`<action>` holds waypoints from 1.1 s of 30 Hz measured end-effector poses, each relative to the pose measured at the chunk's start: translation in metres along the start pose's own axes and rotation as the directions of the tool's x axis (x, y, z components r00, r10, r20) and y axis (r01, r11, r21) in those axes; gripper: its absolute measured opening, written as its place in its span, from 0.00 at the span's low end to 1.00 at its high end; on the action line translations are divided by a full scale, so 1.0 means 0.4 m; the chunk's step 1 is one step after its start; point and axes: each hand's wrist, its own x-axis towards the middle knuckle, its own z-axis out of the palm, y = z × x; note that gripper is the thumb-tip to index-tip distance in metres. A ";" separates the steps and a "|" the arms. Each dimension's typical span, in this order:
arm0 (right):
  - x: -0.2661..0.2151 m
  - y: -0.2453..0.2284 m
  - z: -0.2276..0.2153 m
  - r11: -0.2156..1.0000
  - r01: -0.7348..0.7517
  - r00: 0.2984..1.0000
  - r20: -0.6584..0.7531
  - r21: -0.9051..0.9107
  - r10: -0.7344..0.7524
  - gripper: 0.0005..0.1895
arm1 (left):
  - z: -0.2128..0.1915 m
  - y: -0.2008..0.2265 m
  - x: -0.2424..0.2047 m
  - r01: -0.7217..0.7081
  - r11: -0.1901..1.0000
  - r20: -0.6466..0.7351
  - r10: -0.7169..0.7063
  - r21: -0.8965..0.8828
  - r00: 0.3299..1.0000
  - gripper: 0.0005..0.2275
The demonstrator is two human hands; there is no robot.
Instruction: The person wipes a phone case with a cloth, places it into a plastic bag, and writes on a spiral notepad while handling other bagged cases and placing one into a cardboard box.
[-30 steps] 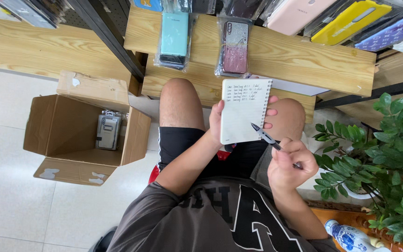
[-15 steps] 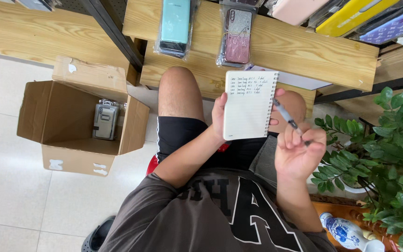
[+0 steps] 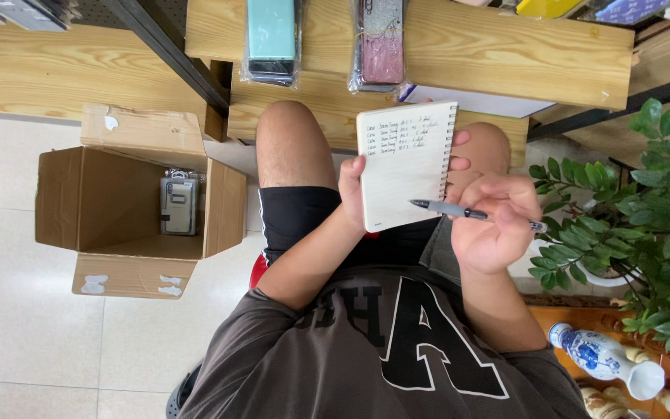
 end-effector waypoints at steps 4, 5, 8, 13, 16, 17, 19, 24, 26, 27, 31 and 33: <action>-0.002 -0.009 0.038 0.989 0.075 0.997 0.025 -0.127 -0.073 0.23 | 0.012 0.016 0.005 0.015 1.000 0.087 -0.014 -0.001 0.996 0.51; -0.011 0.002 0.029 0.979 0.128 0.991 0.062 -0.161 -0.120 0.33 | 0.015 0.016 0.003 -0.008 0.999 0.078 0.004 0.046 0.997 0.51; 0.004 -0.010 0.062 0.942 0.283 0.955 0.143 -0.183 -0.259 0.41 | 0.002 0.020 0.002 -0.025 0.995 0.086 0.017 0.095 0.996 0.51; 0.018 -0.035 0.046 0.888 0.399 0.903 0.269 -0.230 -0.336 0.26 | 0.039 0.042 0.003 -0.038 0.982 0.095 0.021 0.185 0.995 0.53; 0.033 -0.061 0.068 0.874 0.380 0.906 0.310 -0.303 -0.287 0.20 | 0.043 0.035 0.005 -0.087 0.978 0.086 0.072 0.189 0.994 0.50; 0.036 -0.067 0.077 0.875 0.371 0.909 0.313 -0.313 -0.274 0.18 | 0.045 0.036 0.004 -0.087 0.979 0.082 0.073 0.182 0.994 0.50; 0.043 -0.072 0.083 0.875 0.362 0.912 0.316 -0.321 -0.261 0.16 | 0.052 0.033 0.003 -0.088 0.980 0.079 0.075 0.176 0.994 0.50; 0.059 -0.102 0.115 0.902 0.327 0.931 0.260 -0.282 -0.256 0.10 | 0.026 0.021 0.007 -0.092 0.992 0.062 0.086 0.092 0.994 0.48; 0.053 -0.096 0.065 0.934 0.267 0.948 0.237 -0.236 -0.211 0.11 | 0.014 0.021 0.003 -0.115 0.986 0.051 0.109 0.123 0.993 0.44; 0.049 -0.093 0.042 0.959 0.205 0.964 0.211 -0.193 -0.164 0.14 | 0.007 0.021 -0.001 -0.129 0.980 0.039 0.124 0.152 0.992 0.41; 0.026 -0.100 0.013 0.999 0.001 0.992 0.125 -0.046 0.005 0.14 | -0.097 0.030 0.014 -0.099 0.995 0.079 0.097 0.024 0.992 0.45; 0.034 -0.093 0.004 0.987 -0.124 0.980 0.168 0.099 0.106 0.09 | -0.110 0.029 0.016 -0.111 0.994 0.075 0.109 0.024 0.991 0.44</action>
